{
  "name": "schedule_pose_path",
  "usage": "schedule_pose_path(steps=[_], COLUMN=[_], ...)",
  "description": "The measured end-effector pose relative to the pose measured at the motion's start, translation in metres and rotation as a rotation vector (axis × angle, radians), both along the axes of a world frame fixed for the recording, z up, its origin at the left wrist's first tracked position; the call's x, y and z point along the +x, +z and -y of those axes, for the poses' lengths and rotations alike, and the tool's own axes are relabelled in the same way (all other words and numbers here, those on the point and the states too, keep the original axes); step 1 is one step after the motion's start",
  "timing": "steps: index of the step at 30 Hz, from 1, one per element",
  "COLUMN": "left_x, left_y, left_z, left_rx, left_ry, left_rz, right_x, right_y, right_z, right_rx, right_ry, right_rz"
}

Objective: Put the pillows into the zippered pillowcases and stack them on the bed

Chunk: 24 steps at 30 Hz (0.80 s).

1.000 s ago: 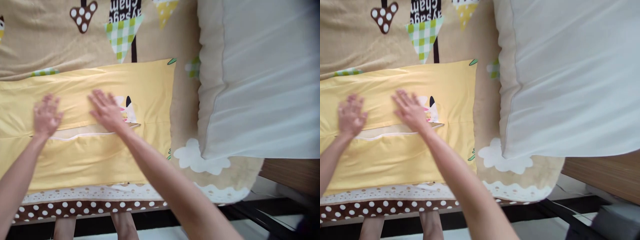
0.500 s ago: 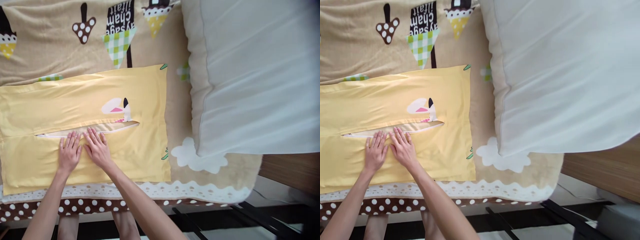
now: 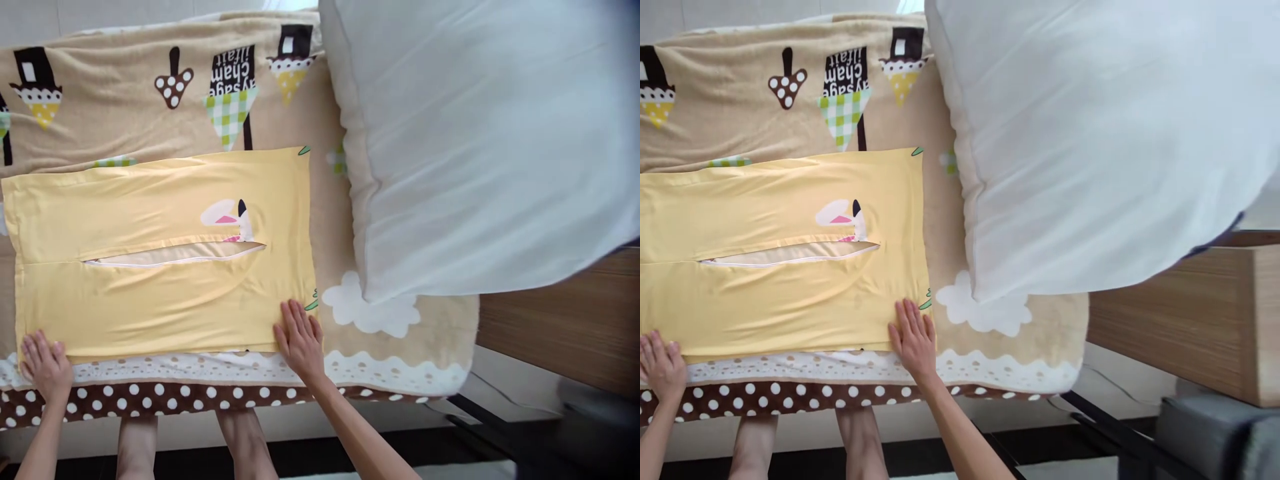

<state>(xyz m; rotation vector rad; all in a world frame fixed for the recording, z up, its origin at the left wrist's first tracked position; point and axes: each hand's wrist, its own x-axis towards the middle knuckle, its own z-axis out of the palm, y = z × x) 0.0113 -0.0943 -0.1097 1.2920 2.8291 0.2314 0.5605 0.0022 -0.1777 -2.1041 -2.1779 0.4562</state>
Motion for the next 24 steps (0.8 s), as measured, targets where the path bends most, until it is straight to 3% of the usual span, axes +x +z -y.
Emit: schedule_pose_path(steps=[2,4,5,7,9,10,12,14,16,18,19,21,24], left_x=[0.011,0.047,0.073,0.130,0.174,0.184,0.175,0.133,0.081,0.045,0.038,0.051,0.113], left_y=[0.009,0.011,0.008,-0.004,-0.021,-0.029,-0.040,-0.038,-0.027,-0.011,-0.004,0.005,0.002], left_z=[-0.017,-0.049,-0.068,-0.102,-0.120,-0.119,-0.099,-0.061,-0.022,0.000,0.000,-0.023,-0.097], left_rx=[0.123,0.234,0.246,0.195,0.086,0.052,0.018,0.015,-0.008,-0.023,-0.016,0.022,0.049], left_ry=[0.104,0.033,-0.072,-0.333,-0.585,-0.618,-0.543,-0.365,-0.210,-0.140,-0.150,-0.280,-0.627], left_rz=[0.038,0.093,0.125,0.199,0.286,0.288,0.216,0.092,0.017,0.002,0.008,0.056,0.246], right_x=[-0.010,-0.052,-0.083,-0.152,-0.208,-0.224,-0.220,-0.177,-0.121,-0.084,-0.080,-0.104,-0.188], right_y=[0.005,0.013,0.017,0.024,0.025,0.023,0.016,0.009,0.006,0.012,0.017,0.028,0.039], right_z=[0.001,-0.008,-0.015,-0.028,-0.036,-0.036,-0.031,-0.020,-0.008,-0.004,-0.006,-0.022,-0.062], right_rx=[0.069,0.132,0.149,0.131,0.075,0.061,0.065,0.093,0.089,0.074,0.087,0.135,0.155], right_ry=[-0.175,-0.262,-0.241,-0.062,0.107,0.138,0.129,0.066,-0.017,-0.074,-0.091,-0.082,0.056], right_rz=[0.022,0.001,-0.034,-0.149,-0.231,-0.247,-0.227,-0.150,-0.063,-0.017,-0.009,-0.035,-0.180])
